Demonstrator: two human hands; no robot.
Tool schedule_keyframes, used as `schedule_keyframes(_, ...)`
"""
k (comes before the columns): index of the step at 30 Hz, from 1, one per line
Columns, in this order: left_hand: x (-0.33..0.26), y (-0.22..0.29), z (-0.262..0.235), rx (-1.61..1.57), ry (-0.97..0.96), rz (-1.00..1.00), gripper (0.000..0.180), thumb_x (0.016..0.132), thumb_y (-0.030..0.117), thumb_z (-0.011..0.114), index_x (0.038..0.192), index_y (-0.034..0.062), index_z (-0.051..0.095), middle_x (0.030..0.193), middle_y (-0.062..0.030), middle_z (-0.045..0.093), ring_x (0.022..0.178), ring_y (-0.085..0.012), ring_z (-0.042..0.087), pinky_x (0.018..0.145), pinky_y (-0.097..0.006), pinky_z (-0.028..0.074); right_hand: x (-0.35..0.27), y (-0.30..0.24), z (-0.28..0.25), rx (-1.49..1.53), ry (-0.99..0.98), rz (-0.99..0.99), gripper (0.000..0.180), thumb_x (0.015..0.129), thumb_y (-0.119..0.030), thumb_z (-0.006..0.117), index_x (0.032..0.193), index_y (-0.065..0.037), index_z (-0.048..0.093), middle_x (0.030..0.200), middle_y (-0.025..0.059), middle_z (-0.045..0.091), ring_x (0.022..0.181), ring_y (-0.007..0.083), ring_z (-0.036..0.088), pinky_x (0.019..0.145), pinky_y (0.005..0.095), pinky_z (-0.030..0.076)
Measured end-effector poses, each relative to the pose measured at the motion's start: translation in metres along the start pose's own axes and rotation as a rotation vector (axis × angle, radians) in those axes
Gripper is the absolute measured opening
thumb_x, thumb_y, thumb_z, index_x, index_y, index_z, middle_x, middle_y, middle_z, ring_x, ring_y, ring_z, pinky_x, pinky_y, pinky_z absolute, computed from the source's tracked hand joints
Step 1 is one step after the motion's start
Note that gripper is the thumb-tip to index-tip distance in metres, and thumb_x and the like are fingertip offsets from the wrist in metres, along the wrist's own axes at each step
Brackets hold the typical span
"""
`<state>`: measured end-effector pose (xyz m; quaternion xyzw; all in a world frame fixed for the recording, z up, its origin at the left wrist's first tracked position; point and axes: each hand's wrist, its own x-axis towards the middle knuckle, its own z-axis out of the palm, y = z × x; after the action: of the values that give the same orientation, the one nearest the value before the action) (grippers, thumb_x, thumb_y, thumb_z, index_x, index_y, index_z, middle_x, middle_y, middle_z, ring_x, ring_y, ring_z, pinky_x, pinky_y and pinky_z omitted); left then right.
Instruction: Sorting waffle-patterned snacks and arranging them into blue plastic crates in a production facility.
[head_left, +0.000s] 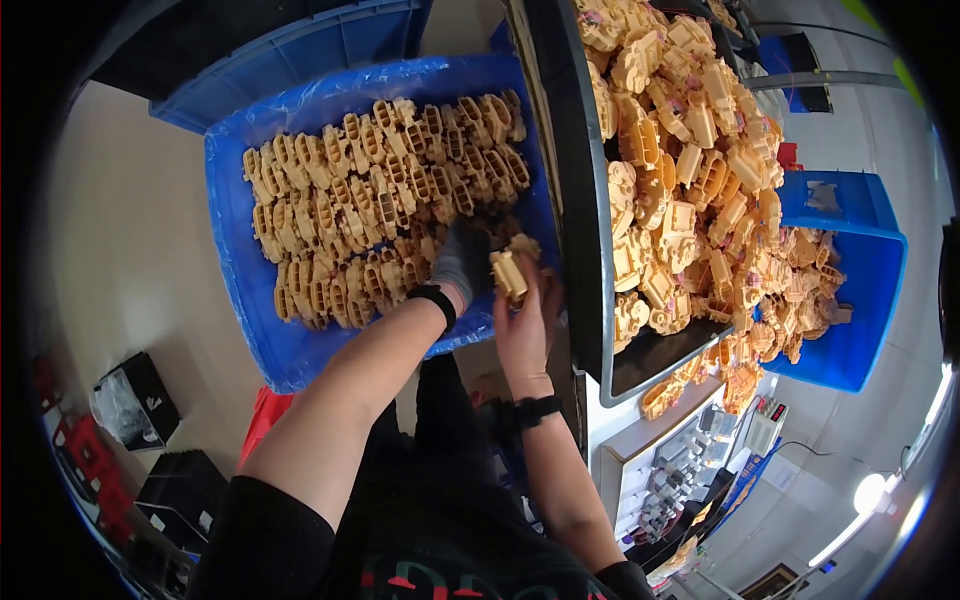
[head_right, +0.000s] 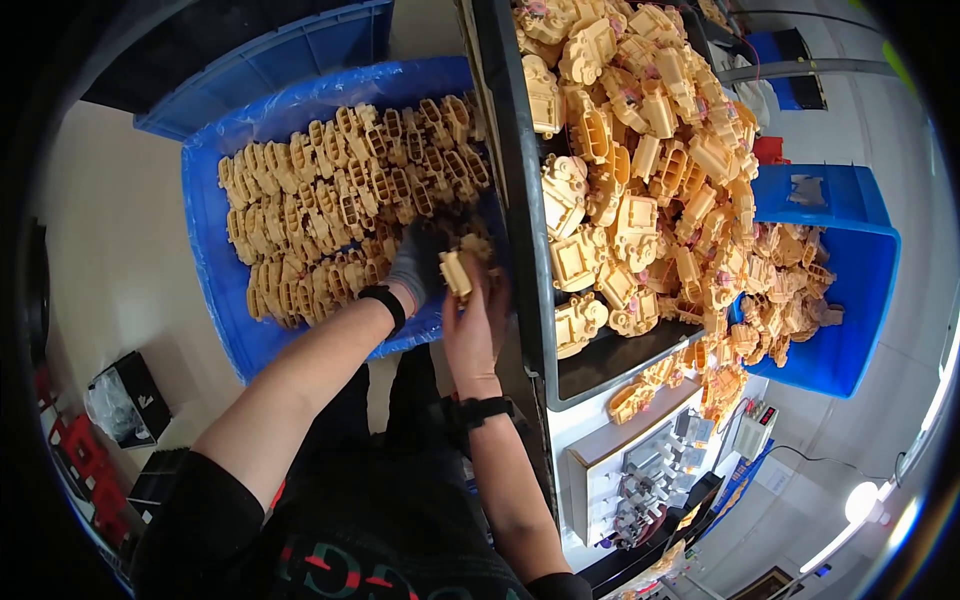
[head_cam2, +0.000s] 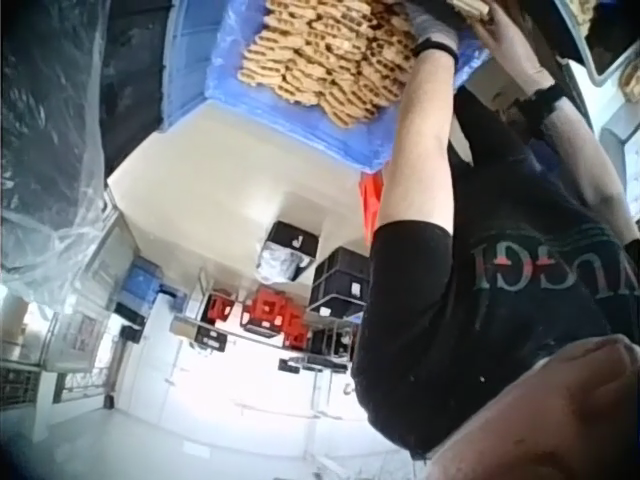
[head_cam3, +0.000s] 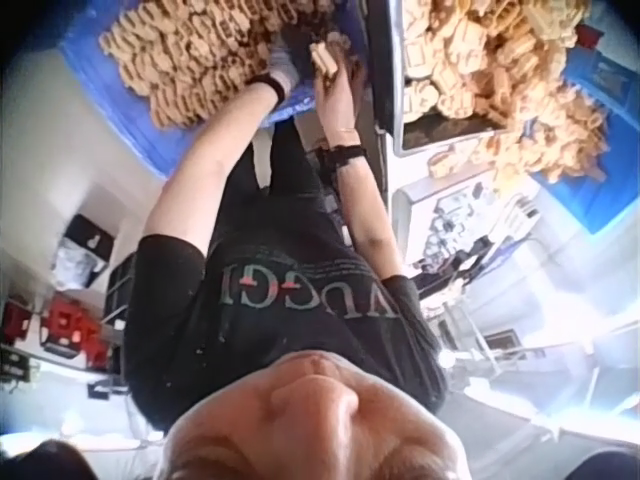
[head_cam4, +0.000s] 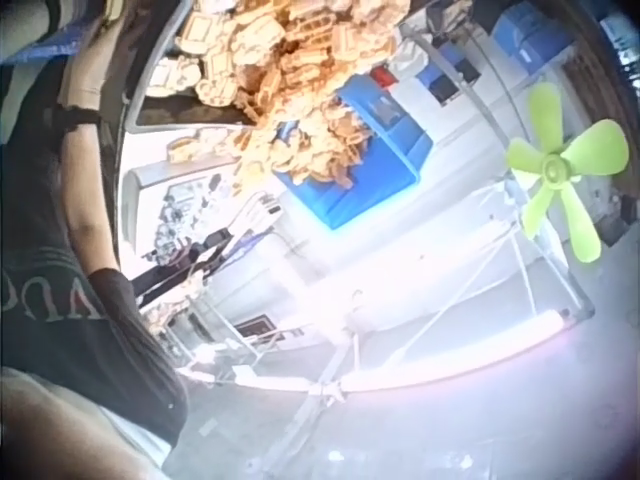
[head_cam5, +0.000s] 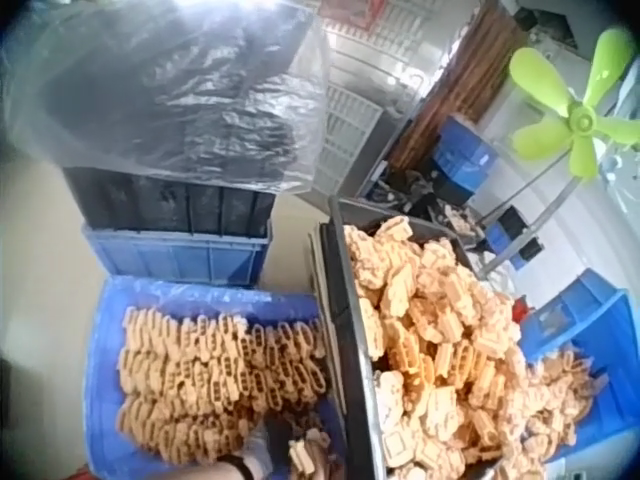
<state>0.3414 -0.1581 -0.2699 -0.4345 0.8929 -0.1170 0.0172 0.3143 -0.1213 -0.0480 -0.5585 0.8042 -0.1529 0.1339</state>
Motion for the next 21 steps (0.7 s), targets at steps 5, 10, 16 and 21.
schedule_keyframes(5,0.015,-0.069,-0.069,-0.389,-0.234,-0.038,0.034,0.092,0.032,0.045,0.113,0.0165,0.066,0.114,-0.0061,0.065,0.112,-0.0237,0.057,0.098,-0.046,0.033,0.013,0.007,0.037,-0.138,0.023,0.051,0.064,0.082,-0.005,0.063,0.139,-0.024,0.04,0.133,0.0227,0.041,0.122,0.0431,0.043,0.099,0.0476,0.04)
schedule_keyframes(10,0.024,-0.085,-0.097,-0.415,-0.413,0.173,0.035,0.094,0.034,0.043,0.116,0.0183,0.065,0.118,-0.0047,0.064,0.112,-0.0248,0.058,0.103,-0.048,0.03,0.032,0.043,0.053,-0.336,0.001,0.149,0.062,0.082,-0.008,0.065,0.137,-0.026,0.042,0.133,0.0203,0.041,0.124,0.0426,0.041,0.098,0.0498,0.04)
schedule_keyframes(16,0.025,-0.082,-0.092,-0.506,-0.429,0.139,0.037,0.094,0.034,0.046,0.117,0.0123,0.064,0.118,-0.0084,0.063,0.117,-0.0271,0.055,0.105,-0.046,0.03,0.048,0.053,0.058,-0.467,-0.089,0.216,0.049,0.084,-0.017,0.064,0.13,-0.019,0.047,0.131,0.0183,0.045,0.124,0.0389,0.044,0.097,0.0491,0.041)
schedule_keyframes(21,0.021,-0.087,-0.087,-0.529,-0.392,0.08,0.036,0.093,0.035,0.047,0.11,0.0088,0.065,0.111,-0.0103,0.065,0.111,-0.0278,0.057,0.102,-0.043,0.033,0.054,0.046,0.061,-0.41,-0.138,0.132,0.047,0.084,-0.015,0.063,0.128,-0.015,0.049,0.125,0.0173,0.049,0.118,0.0379,0.048,0.094,0.0483,0.043)
